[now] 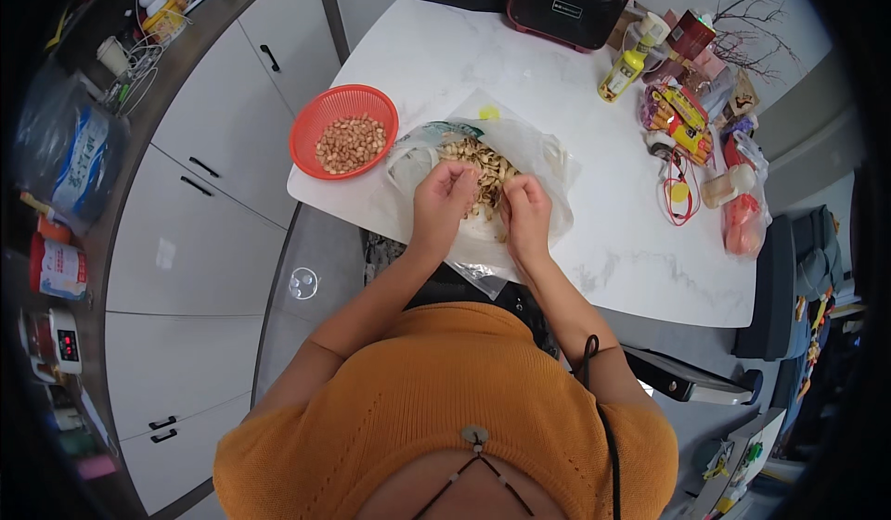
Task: The person peels the skin off several nuts by hand, dropping the discarded skins into a plastic bag and the cleaned nuts into a red bowl.
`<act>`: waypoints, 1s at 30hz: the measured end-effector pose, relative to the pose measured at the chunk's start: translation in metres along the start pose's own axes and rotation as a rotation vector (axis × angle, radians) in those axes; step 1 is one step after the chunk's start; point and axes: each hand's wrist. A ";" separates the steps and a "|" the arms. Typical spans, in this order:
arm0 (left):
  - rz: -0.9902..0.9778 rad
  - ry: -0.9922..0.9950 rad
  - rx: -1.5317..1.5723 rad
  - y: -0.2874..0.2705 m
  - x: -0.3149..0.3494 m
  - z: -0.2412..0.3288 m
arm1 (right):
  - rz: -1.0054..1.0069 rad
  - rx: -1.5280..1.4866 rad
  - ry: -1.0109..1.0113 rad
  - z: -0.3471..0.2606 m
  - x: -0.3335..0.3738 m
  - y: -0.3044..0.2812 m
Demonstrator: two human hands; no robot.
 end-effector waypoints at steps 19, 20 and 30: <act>0.027 -0.005 0.008 -0.003 -0.001 0.000 | -0.074 0.290 -0.263 -0.024 0.012 -0.001; 0.027 -0.003 0.011 -0.003 -0.001 -0.001 | -0.067 0.301 -0.255 -0.024 0.012 -0.001; -0.082 0.035 -0.073 0.000 -0.004 -0.005 | -0.111 0.250 -0.221 -0.015 0.012 0.002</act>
Point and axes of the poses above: each hand's wrist, its own x-axis away from the middle knuckle, its own y-axis out of the palm, z = x × y, and after that the axes turned 9 degrees about x, right-handed
